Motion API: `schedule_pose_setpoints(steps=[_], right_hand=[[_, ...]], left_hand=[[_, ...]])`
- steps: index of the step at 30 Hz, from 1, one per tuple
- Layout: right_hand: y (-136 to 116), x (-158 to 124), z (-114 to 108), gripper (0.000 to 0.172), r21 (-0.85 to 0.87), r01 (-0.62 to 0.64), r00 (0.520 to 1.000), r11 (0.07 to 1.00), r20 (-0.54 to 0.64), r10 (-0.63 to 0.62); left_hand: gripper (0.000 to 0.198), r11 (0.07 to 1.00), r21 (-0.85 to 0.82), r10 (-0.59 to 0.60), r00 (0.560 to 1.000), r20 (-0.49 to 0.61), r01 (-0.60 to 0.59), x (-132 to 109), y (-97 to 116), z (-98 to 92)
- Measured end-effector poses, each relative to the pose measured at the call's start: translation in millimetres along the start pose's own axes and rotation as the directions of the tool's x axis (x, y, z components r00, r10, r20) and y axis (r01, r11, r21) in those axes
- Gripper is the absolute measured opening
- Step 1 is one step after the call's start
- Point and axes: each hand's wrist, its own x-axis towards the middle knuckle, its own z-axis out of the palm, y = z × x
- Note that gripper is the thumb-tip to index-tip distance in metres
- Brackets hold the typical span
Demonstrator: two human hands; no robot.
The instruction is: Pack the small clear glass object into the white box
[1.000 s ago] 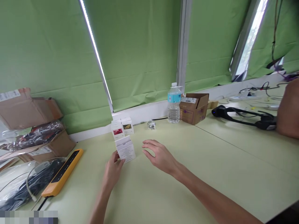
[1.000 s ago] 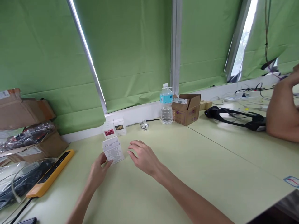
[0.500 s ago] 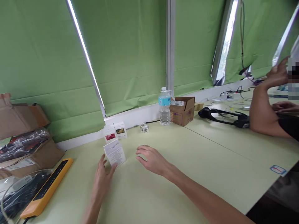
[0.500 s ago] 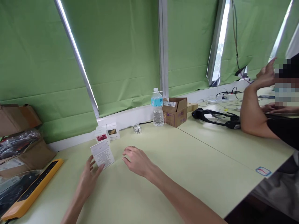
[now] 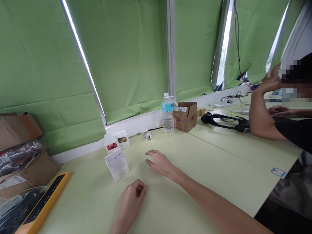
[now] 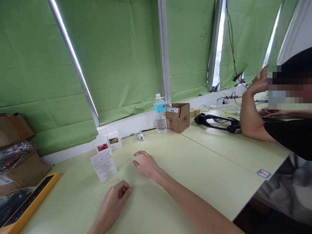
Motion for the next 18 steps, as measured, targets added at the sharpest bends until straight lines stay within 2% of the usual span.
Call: schedule_pose_setpoints(steps=[3, 8, 13, 18], right_hand=[[28, 18, 6, 0.040, -0.009, -0.109, 0.992, 0.994, -0.059, 0.108], [66, 50, 15, 0.059, 0.020, -0.253, 0.953, 0.967, -0.166, 0.253], [86, 89, 27, 0.077, 0.125, -0.291, 0.919, 0.948, -0.239, 0.314], [96, 132, 46, 0.090, 0.287, -0.283, 0.879, 0.915, -0.303, 0.367]], left_hand=[[0.024, 1.000, -0.014, -0.005, 1.000, 0.011, 0.005, 0, 0, -0.2], [0.024, 1.000, -0.007, -0.028, 1.000, 0.005, 0.028, 2, -1, -5.7], [0.021, 0.999, 0.033, -0.006, 1.000, -0.021, 0.007, 2, -1, -1.6], [0.016, 0.994, 0.107, 0.005, 0.999, -0.032, -0.001, 3, 0, 0.2]])
